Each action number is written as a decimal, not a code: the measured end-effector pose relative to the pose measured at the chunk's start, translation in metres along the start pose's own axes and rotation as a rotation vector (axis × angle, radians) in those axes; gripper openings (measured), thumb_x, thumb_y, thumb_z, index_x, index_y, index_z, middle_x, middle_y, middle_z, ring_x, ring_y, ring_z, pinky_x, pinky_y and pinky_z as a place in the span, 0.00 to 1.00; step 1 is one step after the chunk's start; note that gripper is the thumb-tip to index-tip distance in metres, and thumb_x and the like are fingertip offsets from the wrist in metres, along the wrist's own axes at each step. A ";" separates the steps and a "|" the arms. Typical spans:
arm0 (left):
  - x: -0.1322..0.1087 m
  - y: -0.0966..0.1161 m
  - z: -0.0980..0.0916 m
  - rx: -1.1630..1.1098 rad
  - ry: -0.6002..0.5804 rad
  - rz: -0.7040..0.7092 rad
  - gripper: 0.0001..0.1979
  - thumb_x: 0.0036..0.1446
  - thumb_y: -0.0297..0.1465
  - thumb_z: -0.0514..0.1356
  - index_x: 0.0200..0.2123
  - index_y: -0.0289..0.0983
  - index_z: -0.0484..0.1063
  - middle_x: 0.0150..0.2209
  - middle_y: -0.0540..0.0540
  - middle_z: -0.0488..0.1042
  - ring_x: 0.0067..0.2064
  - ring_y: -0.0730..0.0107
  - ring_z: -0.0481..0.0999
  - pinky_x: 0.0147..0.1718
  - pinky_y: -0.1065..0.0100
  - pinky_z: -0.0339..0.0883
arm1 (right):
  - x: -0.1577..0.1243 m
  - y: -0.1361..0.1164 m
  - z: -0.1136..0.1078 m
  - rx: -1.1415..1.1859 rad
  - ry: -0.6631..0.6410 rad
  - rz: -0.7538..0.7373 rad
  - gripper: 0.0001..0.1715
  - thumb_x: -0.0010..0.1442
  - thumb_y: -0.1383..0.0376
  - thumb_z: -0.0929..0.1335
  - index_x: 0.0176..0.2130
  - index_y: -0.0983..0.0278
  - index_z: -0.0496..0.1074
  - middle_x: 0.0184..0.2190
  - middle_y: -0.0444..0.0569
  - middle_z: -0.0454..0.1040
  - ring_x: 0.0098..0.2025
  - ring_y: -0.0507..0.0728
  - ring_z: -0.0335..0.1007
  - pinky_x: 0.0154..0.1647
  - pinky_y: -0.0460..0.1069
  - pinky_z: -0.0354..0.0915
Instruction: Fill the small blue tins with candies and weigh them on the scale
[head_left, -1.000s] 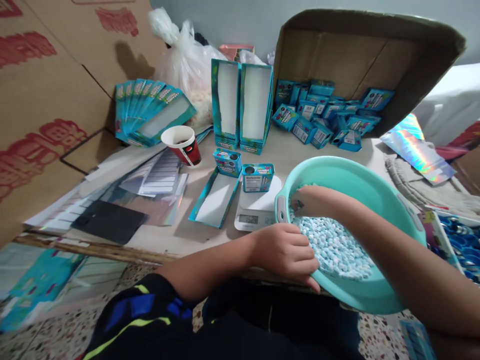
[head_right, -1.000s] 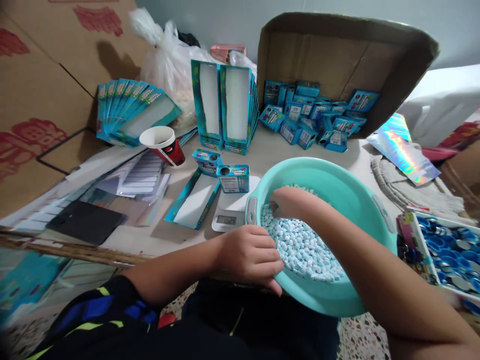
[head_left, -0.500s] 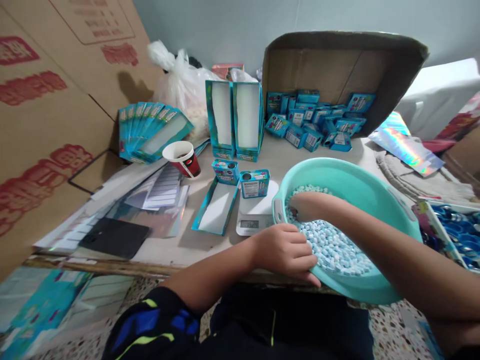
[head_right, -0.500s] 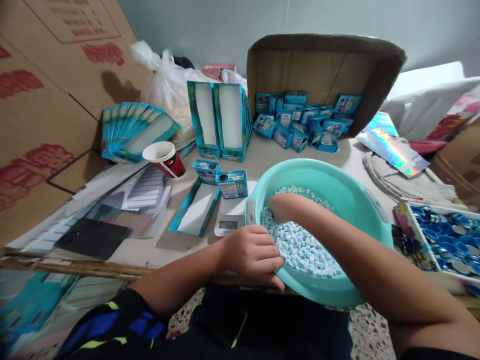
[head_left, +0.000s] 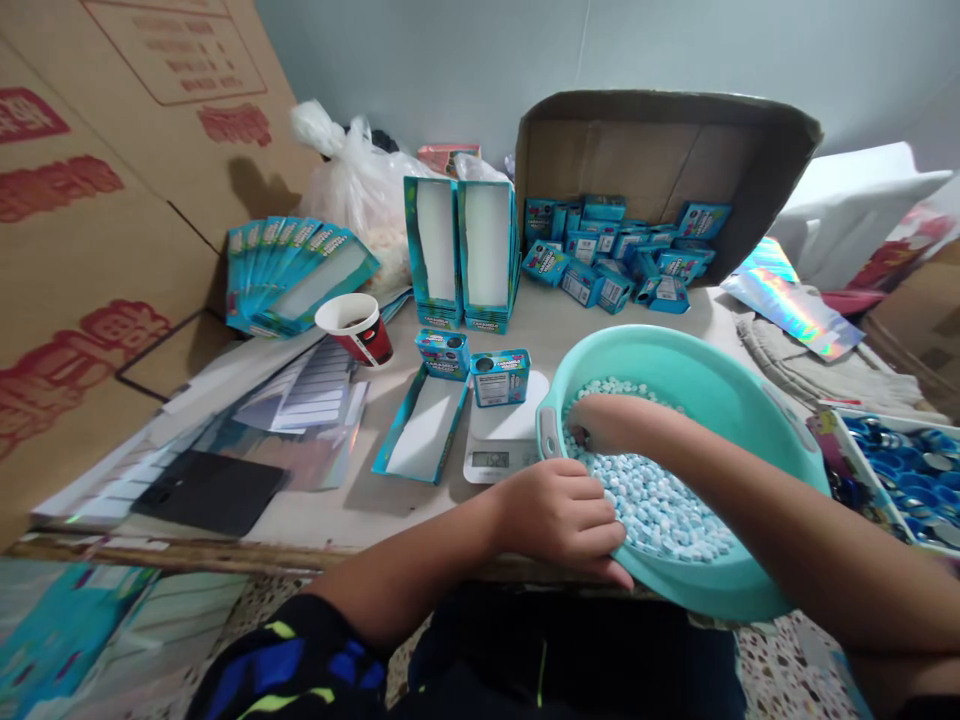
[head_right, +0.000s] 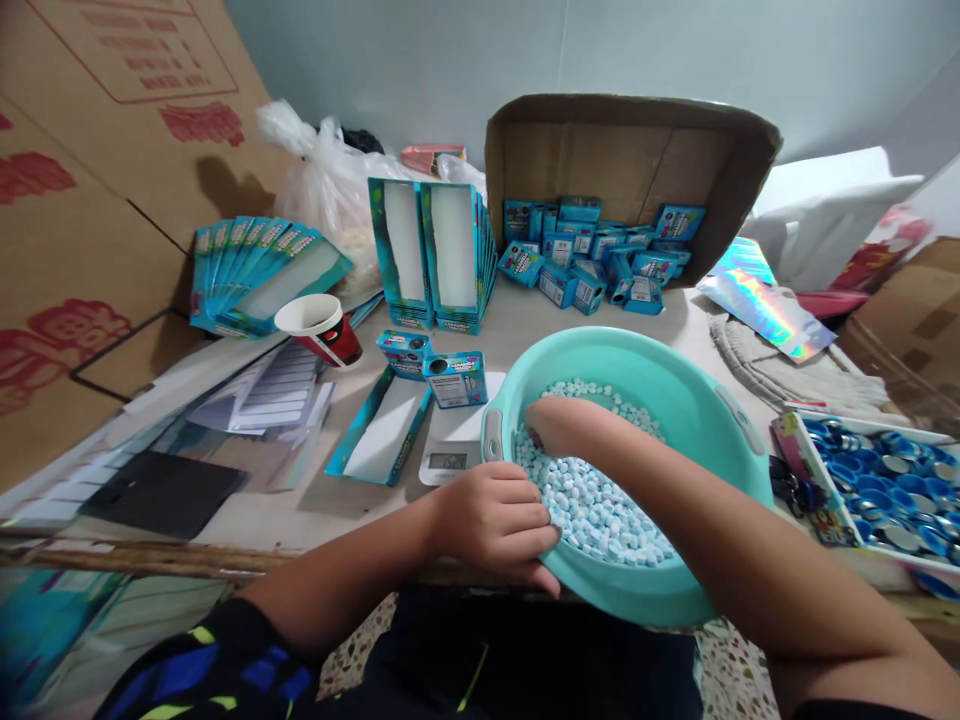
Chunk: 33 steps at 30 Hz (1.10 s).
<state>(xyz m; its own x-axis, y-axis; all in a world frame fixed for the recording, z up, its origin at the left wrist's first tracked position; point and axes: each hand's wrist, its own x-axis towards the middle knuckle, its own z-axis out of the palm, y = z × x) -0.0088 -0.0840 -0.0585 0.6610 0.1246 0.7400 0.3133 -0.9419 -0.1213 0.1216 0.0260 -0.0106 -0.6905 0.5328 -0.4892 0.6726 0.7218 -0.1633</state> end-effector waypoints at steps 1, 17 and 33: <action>0.001 0.000 -0.001 0.000 -0.003 0.004 0.25 0.63 0.52 0.64 0.26 0.37 0.69 0.24 0.53 0.67 0.27 0.73 0.67 0.27 0.65 0.55 | -0.001 -0.001 0.002 -0.007 -0.006 -0.004 0.10 0.52 0.77 0.69 0.24 0.67 0.78 0.20 0.45 0.69 0.22 0.47 0.51 0.30 0.48 0.53; -0.009 -0.005 0.007 0.057 0.048 -0.020 0.24 0.66 0.48 0.63 0.26 0.36 0.70 0.22 0.52 0.65 0.25 0.70 0.66 0.25 0.62 0.52 | -0.008 -0.044 -0.058 0.594 0.730 -0.363 0.06 0.63 0.63 0.70 0.37 0.64 0.78 0.37 0.47 0.77 0.37 0.50 0.72 0.40 0.46 0.69; -0.013 -0.004 0.010 -0.015 -0.051 -0.041 0.23 0.65 0.50 0.63 0.28 0.37 0.71 0.23 0.51 0.69 0.28 0.69 0.70 0.29 0.62 0.55 | 0.039 -0.054 -0.057 0.073 0.596 -0.313 0.19 0.67 0.73 0.62 0.47 0.65 0.80 0.52 0.55 0.76 0.54 0.58 0.72 0.60 0.53 0.65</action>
<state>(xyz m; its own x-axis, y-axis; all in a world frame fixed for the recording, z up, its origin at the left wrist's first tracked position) -0.0117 -0.0786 -0.0745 0.6821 0.1784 0.7092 0.3303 -0.9404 -0.0811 0.0427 0.0328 0.0283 -0.8704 0.4709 0.1435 0.4186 0.8614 -0.2876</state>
